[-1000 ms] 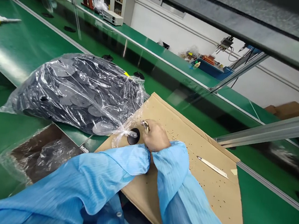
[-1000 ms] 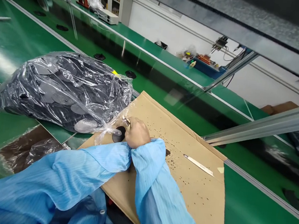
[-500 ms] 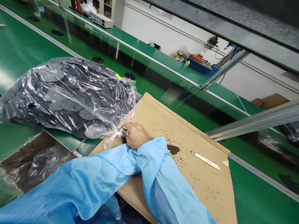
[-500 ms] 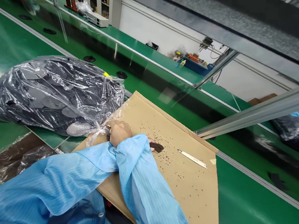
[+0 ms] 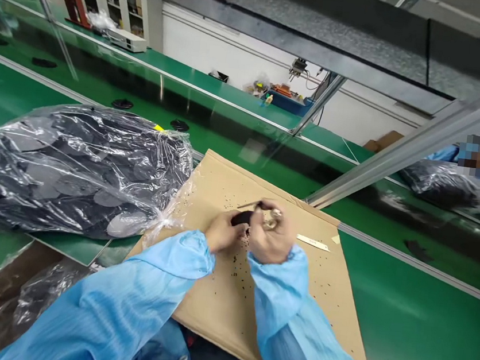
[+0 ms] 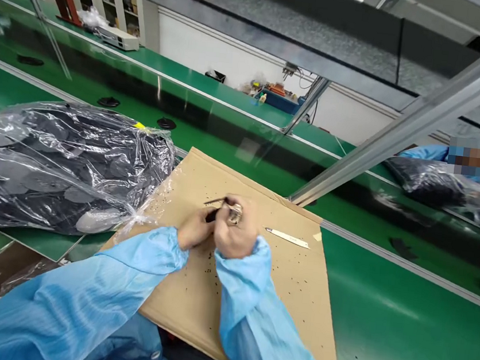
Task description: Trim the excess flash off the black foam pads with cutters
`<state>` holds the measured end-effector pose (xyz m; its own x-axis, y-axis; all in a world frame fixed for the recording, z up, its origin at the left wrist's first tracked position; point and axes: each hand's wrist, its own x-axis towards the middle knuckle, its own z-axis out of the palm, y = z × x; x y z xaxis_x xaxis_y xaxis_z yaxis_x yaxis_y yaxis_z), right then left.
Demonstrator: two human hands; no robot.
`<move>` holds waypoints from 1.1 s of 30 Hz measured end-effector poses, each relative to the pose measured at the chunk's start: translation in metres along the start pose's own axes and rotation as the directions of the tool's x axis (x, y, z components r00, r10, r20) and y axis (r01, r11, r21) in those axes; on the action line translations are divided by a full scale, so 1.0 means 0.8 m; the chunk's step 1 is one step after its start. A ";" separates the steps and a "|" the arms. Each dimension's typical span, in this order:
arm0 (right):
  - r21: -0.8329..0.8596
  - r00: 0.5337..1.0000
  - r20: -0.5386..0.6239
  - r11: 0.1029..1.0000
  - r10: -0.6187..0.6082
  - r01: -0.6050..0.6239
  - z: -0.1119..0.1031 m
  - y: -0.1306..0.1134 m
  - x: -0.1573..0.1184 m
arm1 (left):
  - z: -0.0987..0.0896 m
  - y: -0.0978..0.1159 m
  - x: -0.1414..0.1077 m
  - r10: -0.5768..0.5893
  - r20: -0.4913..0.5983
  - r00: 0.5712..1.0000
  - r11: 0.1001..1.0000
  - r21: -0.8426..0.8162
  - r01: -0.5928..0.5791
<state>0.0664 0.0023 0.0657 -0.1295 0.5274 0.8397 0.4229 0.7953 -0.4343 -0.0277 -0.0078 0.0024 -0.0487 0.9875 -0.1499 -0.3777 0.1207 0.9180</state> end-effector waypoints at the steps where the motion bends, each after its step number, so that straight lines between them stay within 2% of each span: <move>1: -0.019 0.996 -0.090 0.999 0.024 -0.026 -0.010 0.013 -0.008 | 0.000 0.000 0.000 -0.023 0.009 1.000 0.999 -0.029 0.023; 3: -0.056 0.978 -0.199 0.995 0.067 -0.079 -0.024 0.036 -0.027 | -0.001 0.001 0.001 -0.090 0.025 0.996 0.989 -0.115 0.092; 5: -0.061 0.967 -0.234 0.991 0.103 -0.121 -0.028 0.052 -0.049 | -0.001 0.004 0.000 -0.164 0.041 0.986 0.967 -0.189 0.168; 8: -0.032 0.978 -0.186 0.994 0.097 -0.104 -0.027 0.061 -0.070 | -0.001 0.007 -0.004 -0.219 0.123 0.968 0.943 -0.228 0.242; 11: -0.004 0.995 -0.094 0.999 0.031 -0.032 -0.027 0.060 -0.072 | -0.001 0.011 -0.007 -0.243 0.208 0.948 0.919 -0.262 0.293; 14: 0.012 1.000 -0.009 1.000 0.001 -0.001 -0.032 0.060 -0.068 | -0.002 0.012 -0.009 -0.262 0.207 0.943 0.907 -0.281 0.314; 18: 0.030 0.994 0.082 0.997 0.073 -0.076 -0.038 0.062 -0.067 | -0.001 0.012 -0.010 -0.191 0.094 0.977 0.943 -0.257 0.209; 21: 0.078 0.974 0.074 0.972 0.216 -0.222 -0.038 0.062 -0.071 | 0.000 0.011 -0.008 -0.115 0.025 0.993 0.969 -0.218 0.118; 25: 0.175 0.887 0.074 0.869 0.456 -0.462 -0.033 0.065 -0.074 | 0.003 0.010 -0.009 -0.069 -0.001 0.998 0.982 -0.176 0.067; 28: 0.199 0.852 0.151 0.829 0.501 -0.523 -0.031 0.068 -0.074 | 0.005 0.008 -0.011 -0.049 0.040 0.998 0.985 -0.165 0.055; 33: 0.208 0.828 0.241 0.806 0.506 -0.554 -0.032 0.066 -0.073 | 0.002 0.002 -0.010 0.062 0.045 0.997 0.990 -0.126 -0.056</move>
<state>0.1194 0.0062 0.0021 -0.1095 0.9114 0.3967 0.2263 0.4115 -0.8829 -0.0267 -0.0150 0.0053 -0.0302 0.9966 -0.0762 -0.4881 0.0518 0.8712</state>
